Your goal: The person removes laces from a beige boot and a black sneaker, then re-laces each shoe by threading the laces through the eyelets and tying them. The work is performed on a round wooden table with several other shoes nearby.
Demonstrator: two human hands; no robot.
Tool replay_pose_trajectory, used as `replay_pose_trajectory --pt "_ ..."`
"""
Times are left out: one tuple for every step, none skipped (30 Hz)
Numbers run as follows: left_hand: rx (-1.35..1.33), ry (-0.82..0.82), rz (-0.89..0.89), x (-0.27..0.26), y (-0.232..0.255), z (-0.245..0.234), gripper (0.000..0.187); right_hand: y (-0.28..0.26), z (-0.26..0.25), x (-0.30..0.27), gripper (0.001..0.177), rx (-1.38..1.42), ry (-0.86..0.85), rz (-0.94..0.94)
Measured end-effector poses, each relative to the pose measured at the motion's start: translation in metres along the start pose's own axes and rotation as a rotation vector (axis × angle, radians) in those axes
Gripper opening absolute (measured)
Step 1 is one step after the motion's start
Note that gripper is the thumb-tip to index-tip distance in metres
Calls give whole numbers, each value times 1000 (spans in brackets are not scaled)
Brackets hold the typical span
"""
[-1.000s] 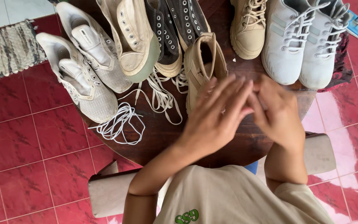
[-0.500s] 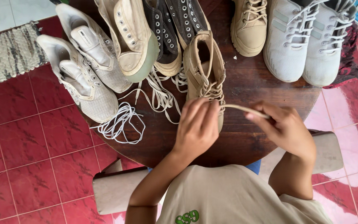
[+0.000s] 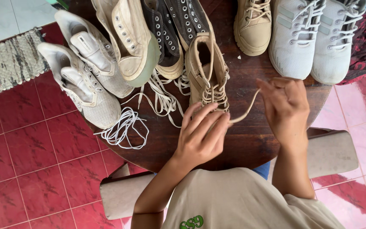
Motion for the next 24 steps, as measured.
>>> replay_pose_trajectory --pt "-48 8 -7 3 -1 1 25 5 5 -2 15 179 21 114" --pt "-96 16 -14 7 -2 2 31 10 10 -4 13 359 42 228" --pt "-44 15 -43 11 -6 3 28 14 16 -7 11 541 60 340" --pt "7 14 -72 16 -12 4 26 13 24 -9 10 642 56 378" --pt "61 13 -99 20 -17 4 24 11 32 -11 10 746 51 416" --pt "92 1 -124 24 -20 3 23 8 39 -12 10 850 46 454" --pt "123 -12 -148 27 -23 2 21 5 43 -13 10 803 44 465" --pt "153 -24 -171 30 -25 2 20 3 46 -13 10 756 41 475" --pt "165 -43 -182 34 -26 3 21 0 47 -13 10 706 40 485" --pt "177 -62 -193 37 -27 4 22 -3 47 -10 11 677 53 440" --pt "186 -82 -203 39 -27 6 23 -5 45 -8 12 645 67 397" --pt "194 -91 -199 41 -26 7 26 -8 44 -5 12 614 80 354" --pt "200 -102 -192 42 -26 8 28 -9 42 -2 12 594 85 339" --pt "205 -113 -186 43 -26 9 31 -11 41 0 12 574 91 325" --pt "206 -121 -188 44 -26 10 30 -13 41 3 12 556 95 309" --pt "207 -129 -190 44 -27 12 30 -15 40 5 13 532 86 287" --pt "209 -136 -194 44 -28 13 29 -16 40 7 14 509 75 265" --pt "226 -160 -197 44 -29 14 28 -19 40 9 15 486 64 242" --pt "243 -182 -199 44 -30 15 27 -20 41 10 16 497 56 239" --pt "259 -205 -201 44 -31 16 26 -21 40 11 17 508 47 237" --pt "233 -197 -201 45 -31 14 23 -23 40 13 19 519 41 234" --pt "206 -189 -201 47 -31 12 21 -24 39 14 22 510 21 225" --pt "180 -179 -199 49 -31 8 20 -26 38 17 25 501 2 213" --pt "195 -156 -176 52 -30 3 21 -27 36 20 28 491 -16 201"
Point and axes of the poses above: each hand's wrist, its own x-axis towards the middle knuckle, its own z-axis out of the palm, y = z × x, the point moved 4 cm from there along x, towards the middle knuckle, and after that the axes turned 3 degrees about y, right-handed, at the moved point
